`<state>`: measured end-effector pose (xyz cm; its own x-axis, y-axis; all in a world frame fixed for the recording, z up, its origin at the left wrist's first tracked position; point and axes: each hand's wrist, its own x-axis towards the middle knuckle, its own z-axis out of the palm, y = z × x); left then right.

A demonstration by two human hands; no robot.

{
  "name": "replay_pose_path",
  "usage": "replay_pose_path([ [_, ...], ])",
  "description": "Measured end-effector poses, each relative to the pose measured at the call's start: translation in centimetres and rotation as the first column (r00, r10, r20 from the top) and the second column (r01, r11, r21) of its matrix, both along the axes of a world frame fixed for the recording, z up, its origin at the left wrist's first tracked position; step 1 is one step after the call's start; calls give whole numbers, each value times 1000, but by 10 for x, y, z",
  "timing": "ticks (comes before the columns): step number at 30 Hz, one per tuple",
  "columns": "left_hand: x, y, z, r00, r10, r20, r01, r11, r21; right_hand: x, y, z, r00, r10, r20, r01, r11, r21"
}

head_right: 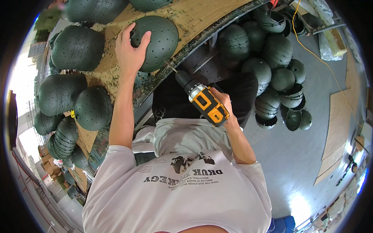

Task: Using a power drill to create ventilation or attachment holes in plastic helmet shells.

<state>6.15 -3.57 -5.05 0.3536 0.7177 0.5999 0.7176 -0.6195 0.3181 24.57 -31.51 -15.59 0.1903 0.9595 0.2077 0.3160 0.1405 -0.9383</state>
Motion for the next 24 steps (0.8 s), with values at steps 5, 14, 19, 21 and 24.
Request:
replay_pose_path([
  [5, 1, -5, -3, 999, -16, 38, 16, 1000, -7, -6, 41, 4, 975, 31, 221, -53, 994, 93],
  [14, -1, 0, 1, 998, 34, 56, -29, 995, -91, -3, 2, -1, 994, -35, 105, 23, 994, 110],
  [19, 2, 6, 2, 995, 21, 96, -18, 999, -31, 12, -29, 14, 939, -339, 51, 328, 932, 152],
  [21, 9, 4, 5, 995, 25, 94, -23, 1000, -14, 38, -13, 24, 917, -302, -262, 332, 940, 76],
  [24, 2, 5, 4, 993, -27, 113, 21, 999, 48, 58, 55, 39, 830, -326, -454, 364, 931, -3],
])
